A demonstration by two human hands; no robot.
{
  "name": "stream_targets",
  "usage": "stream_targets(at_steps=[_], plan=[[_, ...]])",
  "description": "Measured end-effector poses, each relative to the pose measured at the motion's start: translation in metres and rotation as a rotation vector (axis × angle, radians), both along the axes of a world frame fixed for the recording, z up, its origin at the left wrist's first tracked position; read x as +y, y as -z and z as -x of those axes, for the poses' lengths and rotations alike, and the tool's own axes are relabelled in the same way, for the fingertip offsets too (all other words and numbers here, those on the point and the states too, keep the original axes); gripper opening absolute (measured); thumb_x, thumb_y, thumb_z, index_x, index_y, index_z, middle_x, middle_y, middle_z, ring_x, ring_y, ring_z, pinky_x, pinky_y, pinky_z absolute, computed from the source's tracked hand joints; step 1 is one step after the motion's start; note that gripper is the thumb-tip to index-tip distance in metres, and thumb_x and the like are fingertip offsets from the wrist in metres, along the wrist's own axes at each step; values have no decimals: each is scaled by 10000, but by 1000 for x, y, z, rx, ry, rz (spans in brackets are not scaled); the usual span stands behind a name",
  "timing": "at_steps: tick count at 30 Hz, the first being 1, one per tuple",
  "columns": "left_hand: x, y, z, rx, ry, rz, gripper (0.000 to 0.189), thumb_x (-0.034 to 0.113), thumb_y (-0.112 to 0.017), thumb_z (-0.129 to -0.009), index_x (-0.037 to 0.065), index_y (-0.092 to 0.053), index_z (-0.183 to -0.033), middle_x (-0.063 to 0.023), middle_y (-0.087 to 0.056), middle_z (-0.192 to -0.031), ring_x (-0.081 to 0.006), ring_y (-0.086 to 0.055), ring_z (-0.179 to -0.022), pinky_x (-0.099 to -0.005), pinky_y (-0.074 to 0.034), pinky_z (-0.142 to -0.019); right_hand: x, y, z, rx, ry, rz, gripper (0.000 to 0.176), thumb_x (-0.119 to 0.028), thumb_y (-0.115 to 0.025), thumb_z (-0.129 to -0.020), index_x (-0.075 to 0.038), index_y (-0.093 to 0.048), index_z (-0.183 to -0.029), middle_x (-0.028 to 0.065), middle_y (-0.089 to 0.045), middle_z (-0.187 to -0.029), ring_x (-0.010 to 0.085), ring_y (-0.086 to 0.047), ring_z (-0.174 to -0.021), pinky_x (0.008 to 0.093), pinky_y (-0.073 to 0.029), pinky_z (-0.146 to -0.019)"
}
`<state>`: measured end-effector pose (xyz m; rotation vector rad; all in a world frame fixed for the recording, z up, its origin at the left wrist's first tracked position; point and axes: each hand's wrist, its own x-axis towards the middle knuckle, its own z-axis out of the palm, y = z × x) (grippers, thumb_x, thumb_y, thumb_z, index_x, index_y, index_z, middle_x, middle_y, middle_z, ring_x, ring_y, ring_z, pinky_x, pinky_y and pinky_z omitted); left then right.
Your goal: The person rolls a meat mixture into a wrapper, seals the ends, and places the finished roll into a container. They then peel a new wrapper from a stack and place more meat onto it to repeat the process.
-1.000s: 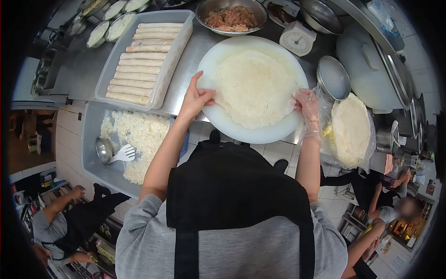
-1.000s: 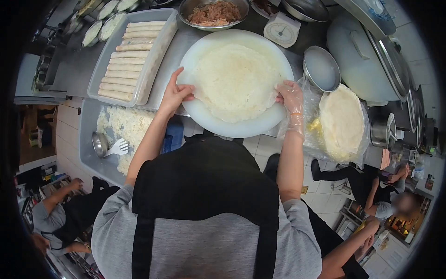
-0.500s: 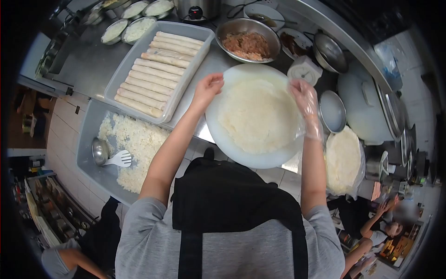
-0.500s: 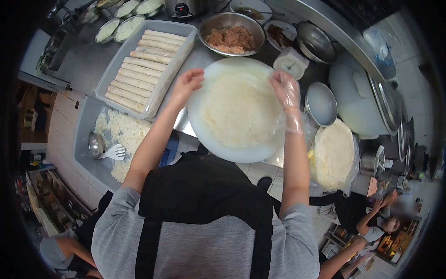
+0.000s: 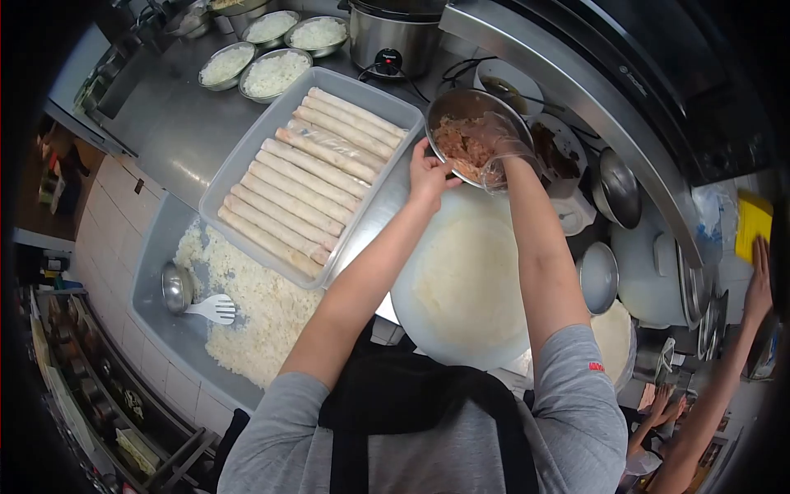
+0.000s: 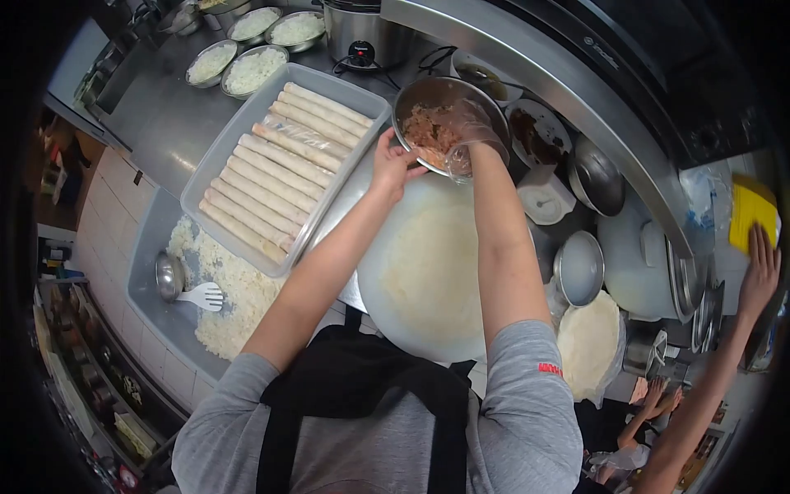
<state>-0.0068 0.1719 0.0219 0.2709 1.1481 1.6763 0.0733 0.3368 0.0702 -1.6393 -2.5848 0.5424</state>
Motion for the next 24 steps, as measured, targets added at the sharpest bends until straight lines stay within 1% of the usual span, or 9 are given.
stream_targets(at_steps=[2,3,7,10,11,14,15,19,24], plan=[[2,1,-5,-17,-41,-21,627,-88,-536,-859,128,-271,-1385,-75,-556,-952,-201,-624,-868,-389,-602,-703,0,-2,8,-121,-25,-22,722,-458,-757,-654,-38,-567,-1210,180,-545,-1281,312,-510,-1198,380,-406,-984],[0,-2,-7,-22,-60,-26,623,-90,-534,-859,128,-275,-1382,-73,-555,-951,-198,-624,-858,-386,-603,-697,-4,0,9,-101,-22,-130,590,-409,-756,-651,-58,-629,-1108,174,-610,-1168,304,-568,-1117,387,-446,-925],[0,-4,-14,-32,-94,-39,591,-89,-526,-863,125,-296,-1364,-66,-550,-948,-184,-622,-833,-363,-606,-652,-9,-3,4,-224,-130,-156,330,-276,-657,-737,-86,-704,-1003,158,-665,-1060,303,-637,-1012,382,-498,-877],[1,-5,-17,-28,-128,-21,567,-81,-527,-868,123,-310,-1350,-62,-546,-944,-175,-622,-831,-345,-606,-627,-2,29,2,-312,-204,-221,324,-277,-623,-759,-97,-701,-1017,144,-664,-1075,296,-629,-1031,385,-482,-901],[0,-5,-16,-26,-127,-32,563,-81,-530,-867,117,-311,-1346,-60,-555,-936,-171,-624,-821,-339,-607,-624,-42,-13,1,-205,-207,-118,361,-290,-599,-774,-100,-674,-1070,130,-642,-1147,288,-596,-1098,382,-454,-944],[-1,-5,-10,-66,-110,-43,541,-92,-523,-869,122,-350,-1334,-45,-506,-936,-146,-589,-803,-342,-609,-624,-44,-11,-13,-193,-261,-94,431,-323,-601,-774,-105,-624,-1145,115,-613,-1206,284,-554,-1158,378,-429,-972],[-1,-4,-8,-58,-93,-44,539,-93,-520,-870,119,-345,-1333,-44,-514,-933,-146,-586,-807,-347,-605,-626,-44,-14,-24,-164,-438,-186,494,-321,-641,-751,-106,-583,-1192,132,-582,-1242,292,-526,-1183,384,-427,-970],[0,-3,-8,-25,-85,-29,552,-91,-528,-867,112,-331,-1341,-47,-514,-929,-148,-577,-800,-348,-596,-636,-36,-19,-30,-219,-363,14,526,-230,-701,-672,-126,-595,-1177,144,-609,-1155,324,-559,-1079,377,-439,-940],[0,-1,-6,-25,-84,-33,554,-83,-534,-870,106,-321,-1346,-54,-511,-928,-155,-576,-807,-353,-596,-655,-35,-10,-38,-29,-174,-181,568,-193,-754,-647,-127,-589,-1186,131,-648,-1089,309,-601,-1031,380,-488,-860]])
